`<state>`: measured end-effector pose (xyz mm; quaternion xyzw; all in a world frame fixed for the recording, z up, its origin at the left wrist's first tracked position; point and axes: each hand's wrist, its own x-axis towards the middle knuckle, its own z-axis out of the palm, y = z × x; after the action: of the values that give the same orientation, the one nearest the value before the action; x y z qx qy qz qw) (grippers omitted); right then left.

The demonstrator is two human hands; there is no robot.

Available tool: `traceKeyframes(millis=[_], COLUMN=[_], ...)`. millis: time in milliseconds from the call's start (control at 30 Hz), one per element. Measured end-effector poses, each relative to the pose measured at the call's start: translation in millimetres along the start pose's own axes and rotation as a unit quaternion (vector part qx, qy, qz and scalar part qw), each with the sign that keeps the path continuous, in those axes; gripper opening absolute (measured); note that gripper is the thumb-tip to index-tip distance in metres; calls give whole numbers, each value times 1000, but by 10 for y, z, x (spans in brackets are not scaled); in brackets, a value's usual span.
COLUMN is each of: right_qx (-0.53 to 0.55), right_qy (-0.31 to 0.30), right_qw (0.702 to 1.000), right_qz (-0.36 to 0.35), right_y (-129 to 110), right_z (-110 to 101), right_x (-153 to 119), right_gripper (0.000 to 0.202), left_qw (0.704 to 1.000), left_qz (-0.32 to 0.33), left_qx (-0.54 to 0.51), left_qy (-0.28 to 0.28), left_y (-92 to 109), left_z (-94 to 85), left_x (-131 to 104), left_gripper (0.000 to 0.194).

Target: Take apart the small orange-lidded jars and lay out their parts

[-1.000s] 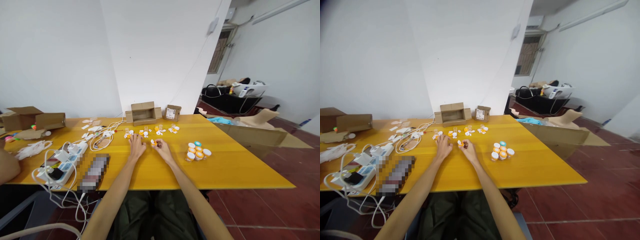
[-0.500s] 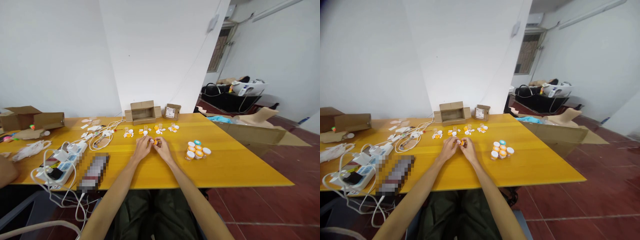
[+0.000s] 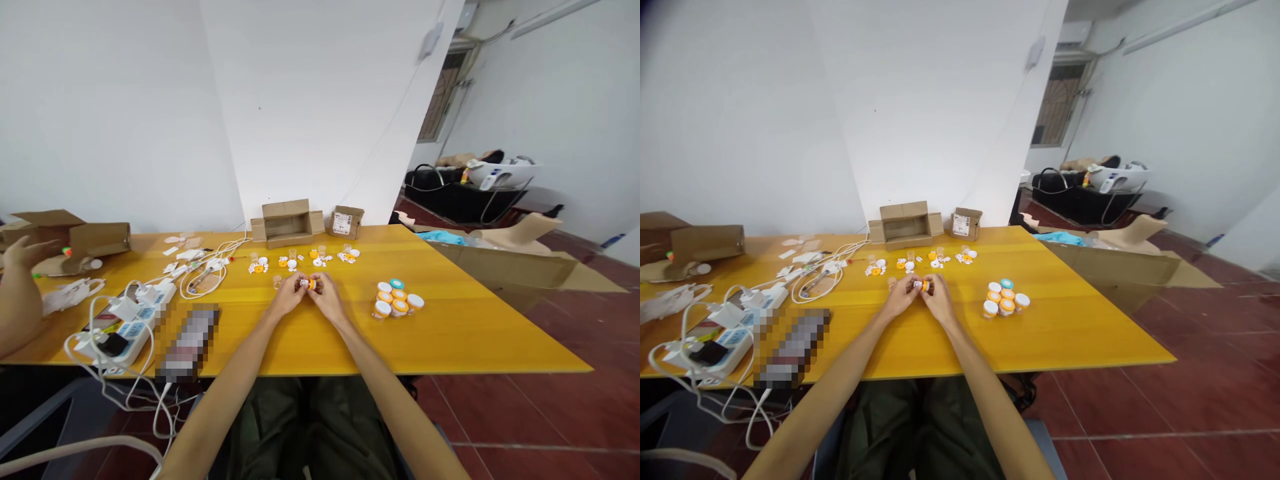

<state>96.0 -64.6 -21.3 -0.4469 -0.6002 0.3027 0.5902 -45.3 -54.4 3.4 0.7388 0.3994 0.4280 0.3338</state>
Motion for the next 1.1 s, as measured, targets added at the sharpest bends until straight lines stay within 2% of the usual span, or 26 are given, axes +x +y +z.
traceKeyframes(millis=[200,400,567,767,933,1100], right_qx=[7,29,33,38,63,36], right_qy=[-28,-69,-64,-63,-62,-33], right_qw=[1000,997,997,997,995,998], right_qz=[-6,0,14,24,37,42], right_y=[45,-17,-47,-42,-43,-9], right_z=[11,4,-9,-15,-21,1], right_x=[7,-9,-10,-5,-1,5], right_gripper=[17,19,24,19,18,18], left_qw=[1000,1000,999,997,994,996], left_qz=[-2,-11,-13,-17,-32,-32], left_qx=[-12,-23,-37,-71,-101,-87], left_qy=[-10,-5,-3,2,-9,20], left_y=[-83,-109,-118,-119,-149,-172], left_z=[-1,-14,-13,-12,-34,-45], left_x=[26,39,47,53,71,84], left_gripper=[9,10,8,8,14,14])
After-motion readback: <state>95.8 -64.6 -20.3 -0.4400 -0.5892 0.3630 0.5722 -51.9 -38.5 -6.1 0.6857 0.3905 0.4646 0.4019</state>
